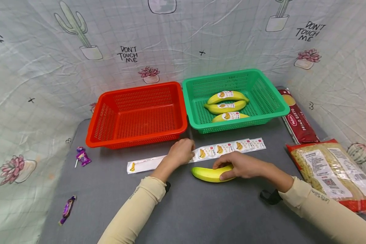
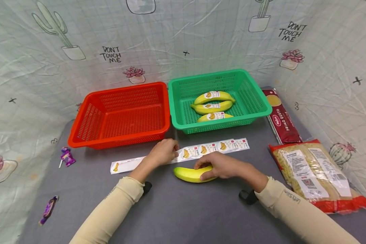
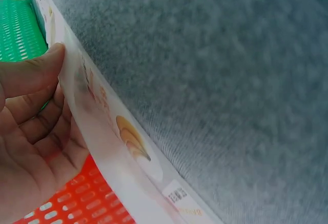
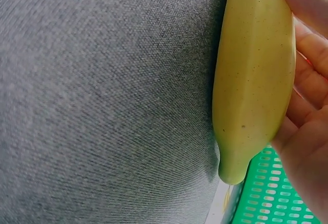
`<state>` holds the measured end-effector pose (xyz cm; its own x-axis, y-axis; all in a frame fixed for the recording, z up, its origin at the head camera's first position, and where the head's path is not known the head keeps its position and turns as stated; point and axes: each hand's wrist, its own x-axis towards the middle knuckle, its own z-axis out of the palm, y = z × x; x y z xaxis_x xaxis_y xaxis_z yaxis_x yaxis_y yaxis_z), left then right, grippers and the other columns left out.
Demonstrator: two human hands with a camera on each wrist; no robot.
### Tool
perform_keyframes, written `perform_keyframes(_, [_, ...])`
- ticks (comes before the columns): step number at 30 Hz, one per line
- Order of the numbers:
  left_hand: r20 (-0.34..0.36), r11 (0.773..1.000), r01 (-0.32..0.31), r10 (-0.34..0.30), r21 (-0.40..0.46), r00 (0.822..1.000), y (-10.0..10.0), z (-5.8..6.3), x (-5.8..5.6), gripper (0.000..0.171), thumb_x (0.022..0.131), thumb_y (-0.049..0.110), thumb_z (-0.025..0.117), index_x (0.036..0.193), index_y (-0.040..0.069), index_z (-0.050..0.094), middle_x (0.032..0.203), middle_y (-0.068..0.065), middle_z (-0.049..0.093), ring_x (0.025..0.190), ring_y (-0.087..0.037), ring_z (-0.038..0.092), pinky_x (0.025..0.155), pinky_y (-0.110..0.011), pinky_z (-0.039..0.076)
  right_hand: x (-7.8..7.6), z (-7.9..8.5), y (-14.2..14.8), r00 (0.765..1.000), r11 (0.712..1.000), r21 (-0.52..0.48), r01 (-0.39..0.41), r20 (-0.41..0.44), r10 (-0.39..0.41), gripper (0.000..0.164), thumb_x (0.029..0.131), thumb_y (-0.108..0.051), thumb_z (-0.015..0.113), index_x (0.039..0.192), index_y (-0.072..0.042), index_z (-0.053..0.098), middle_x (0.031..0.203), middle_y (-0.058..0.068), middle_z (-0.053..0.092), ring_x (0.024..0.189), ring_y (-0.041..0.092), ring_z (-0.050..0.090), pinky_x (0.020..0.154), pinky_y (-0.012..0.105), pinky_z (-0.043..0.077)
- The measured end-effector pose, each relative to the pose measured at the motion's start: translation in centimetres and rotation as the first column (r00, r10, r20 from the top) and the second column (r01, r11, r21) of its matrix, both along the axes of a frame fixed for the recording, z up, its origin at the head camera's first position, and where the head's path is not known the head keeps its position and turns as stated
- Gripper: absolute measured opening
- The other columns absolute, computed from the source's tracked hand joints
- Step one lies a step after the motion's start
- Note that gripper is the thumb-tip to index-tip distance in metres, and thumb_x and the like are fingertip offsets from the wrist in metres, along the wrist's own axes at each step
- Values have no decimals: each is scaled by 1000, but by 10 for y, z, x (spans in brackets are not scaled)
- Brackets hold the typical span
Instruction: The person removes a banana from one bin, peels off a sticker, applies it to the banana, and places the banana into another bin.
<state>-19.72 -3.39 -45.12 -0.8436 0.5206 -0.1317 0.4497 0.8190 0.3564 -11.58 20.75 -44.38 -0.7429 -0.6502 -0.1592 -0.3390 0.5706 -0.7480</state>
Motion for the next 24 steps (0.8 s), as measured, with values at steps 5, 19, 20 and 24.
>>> perform_keyframes(5, [10,1000,13,-13,23,1000,-5,5,1,5,93,8,69,89,11,71,86,-3,67,77,-18,57,70,-32,48,-1,4,1,1000,1000,-16,26,-10,-26,35,90,-31,79,120,-14,73,115,1,74,101,13,67,91,32,56])
perform_keyframes(19, [31,996,47,-50,76,998,-12,20,4,5,93,8,70,96,9,74,91,-5,70,79,-18,58,74,-31,50,-68,33,-17,973,985,104,136,-199,-114,20,97,-17,70,112,-6,76,105,4,77,87,12,66,78,32,55])
perform_keyframes(20, [31,996,50,-52,79,998,-12,21,4,5,93,8,70,96,9,74,91,-5,70,79,-18,58,74,-31,50,-70,33,-20,976,985,112,130,-191,-107,20,97,-17,70,112,-5,76,104,4,77,86,12,66,77,32,55])
perform_keyframes(24, [22,995,53,-55,84,998,-13,22,6,5,93,7,71,96,10,74,91,-4,70,79,-18,59,74,-32,50,-75,29,-32,982,986,123,114,-166,-93,18,96,-16,71,109,-6,77,101,4,76,83,13,63,74,30,54])
